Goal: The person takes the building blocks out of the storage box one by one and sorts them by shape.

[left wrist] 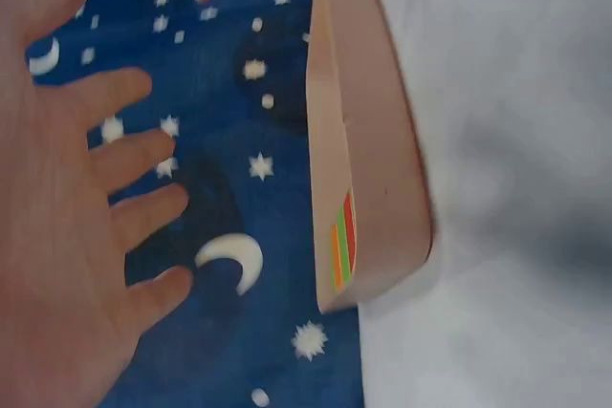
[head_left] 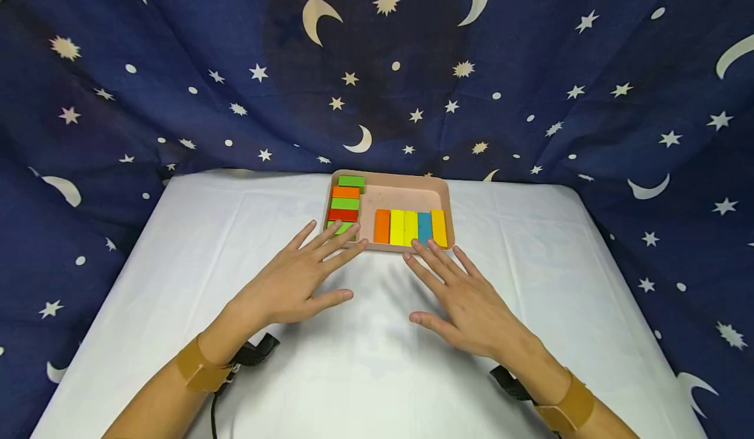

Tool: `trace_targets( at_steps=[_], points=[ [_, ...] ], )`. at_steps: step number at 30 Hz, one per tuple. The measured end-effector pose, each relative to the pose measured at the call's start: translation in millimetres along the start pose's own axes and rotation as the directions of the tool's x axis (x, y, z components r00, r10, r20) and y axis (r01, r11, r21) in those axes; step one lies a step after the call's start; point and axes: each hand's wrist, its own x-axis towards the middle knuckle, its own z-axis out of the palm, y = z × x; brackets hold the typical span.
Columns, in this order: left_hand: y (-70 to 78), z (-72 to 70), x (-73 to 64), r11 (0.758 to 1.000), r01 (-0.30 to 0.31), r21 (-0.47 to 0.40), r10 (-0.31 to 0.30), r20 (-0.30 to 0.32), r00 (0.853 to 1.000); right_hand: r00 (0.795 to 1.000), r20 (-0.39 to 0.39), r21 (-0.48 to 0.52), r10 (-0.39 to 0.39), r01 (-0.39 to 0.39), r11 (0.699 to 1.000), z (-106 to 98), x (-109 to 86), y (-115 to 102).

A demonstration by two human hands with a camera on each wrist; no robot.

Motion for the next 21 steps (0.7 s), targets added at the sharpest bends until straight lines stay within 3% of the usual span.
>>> trace_targets(
  at_steps=[4, 7, 9, 15, 18, 21],
  points=[
    [-15.7, 0.2, 10.5, 0.981, 0.055, -0.184, -0.058, -0.01, 0.998, 1.0, 0.003, -0.004, -0.006, 0.006, 1.0, 0, 0.7, 0],
    [-28.9, 3.5, 23.2, 0.938, 0.12, -0.324, -0.139, -0.036, 0.99, 1.0, 0.001, -0.001, -0.011, 0.011, 1.0, 0, 1.1, -1],
    [-37.6, 6.7, 33.2, 0.899, 0.178, -0.401, -0.213, -0.046, 0.976, 1.0, -0.003, 0.008, -0.013, 0.013, 1.0, 0, 1.8, -2],
    [-56.9, 17.9, 59.6, 0.777, 0.335, -0.533, -0.434, -0.067, 0.899, 1.0, -0.016, 0.023, -0.018, 0.018, 1.0, 0, 4.0, -5],
    [-63.9, 21.5, 70.2, 0.729, 0.379, -0.57, -0.502, -0.069, 0.862, 0.999, -0.026, 0.024, -0.025, 0.026, 0.999, 0, 5.7, -5],
    [-71.0, 26.0, 80.2, 0.674, 0.433, -0.599, -0.559, -0.03, 0.829, 0.999, -0.025, 0.027, -0.029, 0.029, 0.999, 1, 6.6, -5]
  ],
)
